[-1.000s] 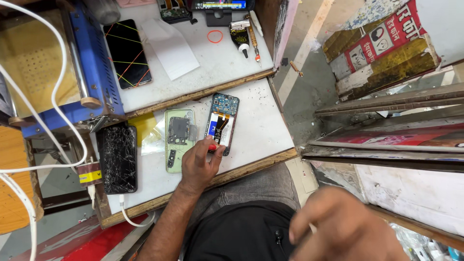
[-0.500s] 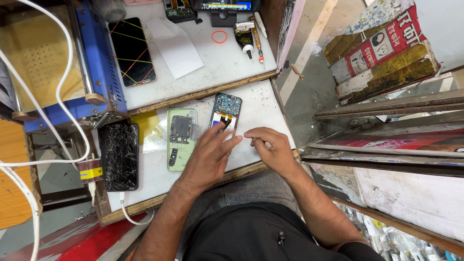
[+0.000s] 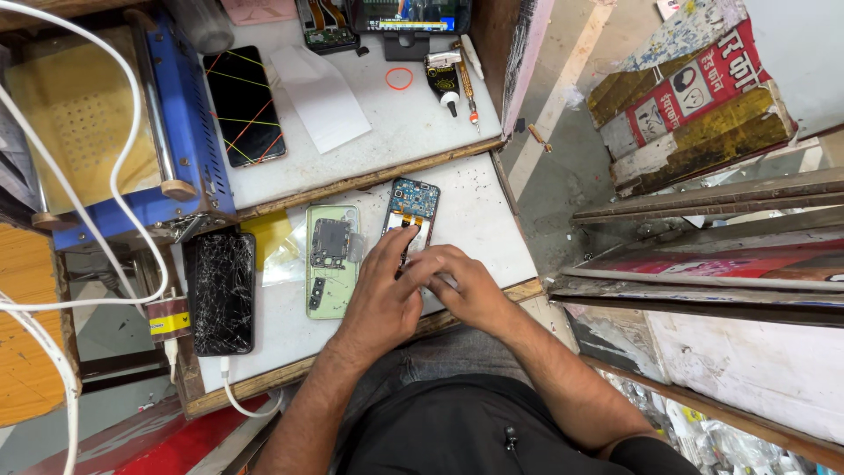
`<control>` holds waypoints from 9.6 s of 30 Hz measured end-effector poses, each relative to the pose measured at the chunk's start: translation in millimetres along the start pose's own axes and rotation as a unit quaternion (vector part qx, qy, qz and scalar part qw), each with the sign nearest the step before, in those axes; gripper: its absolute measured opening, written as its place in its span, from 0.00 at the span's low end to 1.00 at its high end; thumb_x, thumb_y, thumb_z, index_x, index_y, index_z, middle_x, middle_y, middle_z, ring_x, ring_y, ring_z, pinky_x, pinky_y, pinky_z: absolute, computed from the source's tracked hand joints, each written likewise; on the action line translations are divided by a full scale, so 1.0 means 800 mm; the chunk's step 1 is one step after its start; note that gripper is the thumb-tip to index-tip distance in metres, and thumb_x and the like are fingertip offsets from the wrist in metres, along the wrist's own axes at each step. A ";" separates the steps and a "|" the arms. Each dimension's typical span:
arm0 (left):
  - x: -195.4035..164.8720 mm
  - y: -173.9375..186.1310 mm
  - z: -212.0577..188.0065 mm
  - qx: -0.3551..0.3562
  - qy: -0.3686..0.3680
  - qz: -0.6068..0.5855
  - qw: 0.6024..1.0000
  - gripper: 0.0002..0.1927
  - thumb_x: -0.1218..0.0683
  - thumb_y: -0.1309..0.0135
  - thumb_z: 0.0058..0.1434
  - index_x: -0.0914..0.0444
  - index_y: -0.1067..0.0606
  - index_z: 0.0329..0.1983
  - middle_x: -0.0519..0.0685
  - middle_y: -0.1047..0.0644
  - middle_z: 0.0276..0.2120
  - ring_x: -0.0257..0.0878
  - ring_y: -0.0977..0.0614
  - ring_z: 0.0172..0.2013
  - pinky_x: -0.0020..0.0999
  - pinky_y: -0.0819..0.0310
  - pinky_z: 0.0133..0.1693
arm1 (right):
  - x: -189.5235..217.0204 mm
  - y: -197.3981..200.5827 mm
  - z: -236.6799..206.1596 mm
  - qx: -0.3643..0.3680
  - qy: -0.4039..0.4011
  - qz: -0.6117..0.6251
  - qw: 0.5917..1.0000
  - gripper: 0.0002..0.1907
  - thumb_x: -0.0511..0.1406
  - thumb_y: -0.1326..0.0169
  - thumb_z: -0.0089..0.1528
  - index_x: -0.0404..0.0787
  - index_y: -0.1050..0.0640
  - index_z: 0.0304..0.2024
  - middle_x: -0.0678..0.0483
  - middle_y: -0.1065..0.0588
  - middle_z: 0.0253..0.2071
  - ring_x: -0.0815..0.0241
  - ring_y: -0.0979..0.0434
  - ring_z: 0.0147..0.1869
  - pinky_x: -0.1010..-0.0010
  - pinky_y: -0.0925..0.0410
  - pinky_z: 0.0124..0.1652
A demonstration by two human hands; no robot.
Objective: The person handles a cracked smartphone, connects a charging cable, and then works on a disassembled phone chassis. They use a red-handled screwdriver to remove screws from the motherboard area and manipulate internal components on the workbench.
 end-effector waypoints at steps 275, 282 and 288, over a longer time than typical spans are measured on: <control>0.002 0.007 -0.028 -0.026 -0.030 0.068 0.997 0.36 0.67 0.41 0.56 0.50 0.37 0.65 0.56 0.21 0.49 0.49 0.16 0.45 0.39 0.17 0.41 | 0.002 -0.024 0.015 0.020 0.071 -0.259 0.963 0.16 0.33 0.32 0.51 0.45 0.15 0.43 0.58 0.24 0.54 0.52 0.32 0.65 0.55 0.39 0.60; 0.013 0.013 -0.018 -0.016 0.076 -0.021 0.997 0.28 0.67 0.41 0.62 0.47 0.25 0.62 0.50 0.23 0.43 0.47 0.18 0.43 0.41 0.21 0.47 | 0.000 -0.010 0.013 -0.061 0.105 -0.208 0.971 0.11 0.31 0.35 0.56 0.40 0.18 0.42 0.55 0.21 0.51 0.51 0.28 0.61 0.61 0.31 0.58; -0.003 0.032 -0.011 -0.099 0.000 0.022 0.995 0.19 0.63 0.37 0.60 0.57 0.23 0.54 0.53 0.23 0.41 0.51 0.21 0.47 0.48 0.27 0.53 | -0.007 -0.007 0.011 -0.089 0.117 -0.197 0.969 0.09 0.31 0.35 0.58 0.39 0.18 0.41 0.52 0.20 0.48 0.50 0.26 0.59 0.61 0.30 0.56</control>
Point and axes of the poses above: each hand's wrist, its own z-axis towards the middle knuckle, its own y-axis out of the back of the hand, x = y × z, the point moved 6 cm from there along z, towards the middle knuckle
